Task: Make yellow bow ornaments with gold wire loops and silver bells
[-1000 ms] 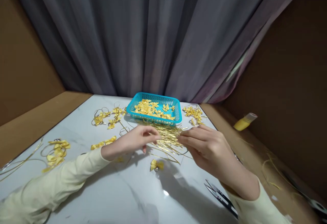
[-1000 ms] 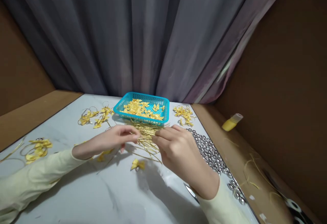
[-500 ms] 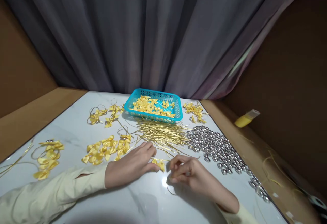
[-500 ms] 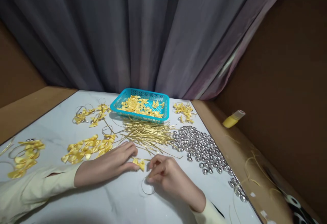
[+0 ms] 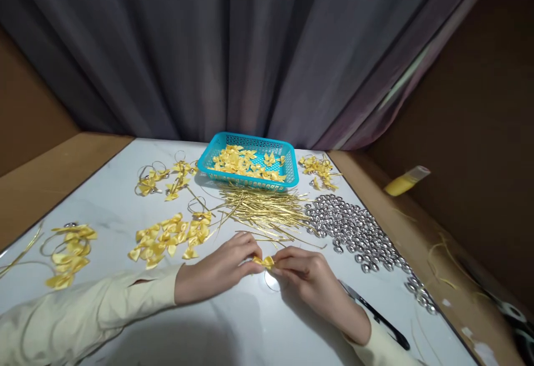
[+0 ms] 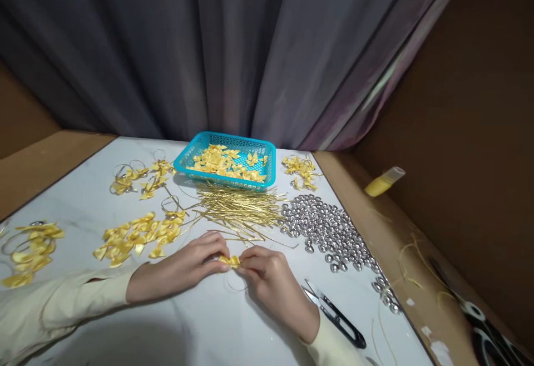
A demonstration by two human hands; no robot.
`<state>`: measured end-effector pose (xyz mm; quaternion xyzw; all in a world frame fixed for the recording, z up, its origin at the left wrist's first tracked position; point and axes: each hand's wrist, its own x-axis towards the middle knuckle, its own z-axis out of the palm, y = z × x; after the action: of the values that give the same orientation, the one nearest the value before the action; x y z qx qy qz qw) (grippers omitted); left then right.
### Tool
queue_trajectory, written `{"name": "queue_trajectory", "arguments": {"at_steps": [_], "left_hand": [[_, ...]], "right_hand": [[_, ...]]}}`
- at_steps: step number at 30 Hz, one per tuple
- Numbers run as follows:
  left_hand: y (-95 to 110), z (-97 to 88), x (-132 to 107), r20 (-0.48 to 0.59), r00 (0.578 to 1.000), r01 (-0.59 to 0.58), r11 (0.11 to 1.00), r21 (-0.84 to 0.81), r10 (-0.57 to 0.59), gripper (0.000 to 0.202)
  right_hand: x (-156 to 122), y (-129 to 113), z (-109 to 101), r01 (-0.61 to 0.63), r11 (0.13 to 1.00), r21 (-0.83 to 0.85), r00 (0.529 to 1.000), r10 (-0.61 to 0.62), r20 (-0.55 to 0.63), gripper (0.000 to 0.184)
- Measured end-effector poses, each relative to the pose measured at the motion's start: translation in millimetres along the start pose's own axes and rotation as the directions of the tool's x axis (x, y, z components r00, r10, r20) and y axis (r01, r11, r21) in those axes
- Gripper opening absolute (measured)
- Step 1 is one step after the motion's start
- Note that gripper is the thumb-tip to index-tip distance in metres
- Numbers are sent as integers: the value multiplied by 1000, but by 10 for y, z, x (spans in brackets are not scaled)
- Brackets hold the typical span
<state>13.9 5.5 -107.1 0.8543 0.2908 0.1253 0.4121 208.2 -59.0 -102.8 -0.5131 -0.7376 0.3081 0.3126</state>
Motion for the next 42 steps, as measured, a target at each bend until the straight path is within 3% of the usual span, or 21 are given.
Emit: {"name": "queue_trajectory", "arguments": {"at_steps": [6, 12, 18, 24, 29, 33, 37, 42], "left_hand": [[15, 8, 34, -37, 996, 80, 991, -108, -84, 24], [-10, 16, 53, -42, 976, 197, 946, -260, -214, 29], [-10, 90, 40, -89, 968, 184, 901, -393, -236, 24], [-50, 91, 60, 81, 960, 256, 717, -649, -269, 24], [-84, 55, 74, 127, 957, 271, 651, -709, -261, 23], [-61, 78, 62, 143, 953, 292, 676, -677, -268, 20], [-21, 103, 38, 59, 967, 233, 759, -609, -249, 16], [6, 88, -7, -50, 998, 24, 965, -262, -38, 20]], "right_hand": [[-33, -43, -18, 16, 1000, 15, 997, -15, -76, 21], [-106, -94, 59, -7, 998, 70, 1000, 7, -5, 23], [-128, -96, 180, -21, 995, 95, 1000, 22, 0, 23], [-114, -106, 210, -22, 997, 73, 1000, 23, -9, 22], [-105, -114, 207, -20, 995, 100, 1000, 21, -5, 22], [-103, -114, 123, -57, 996, 71, 998, 54, 41, 20], [-114, -134, -93, -69, 997, -23, 992, 71, 108, 18], [-116, -189, -321, 6, 996, -86, 998, 0, 70, 17]]}}
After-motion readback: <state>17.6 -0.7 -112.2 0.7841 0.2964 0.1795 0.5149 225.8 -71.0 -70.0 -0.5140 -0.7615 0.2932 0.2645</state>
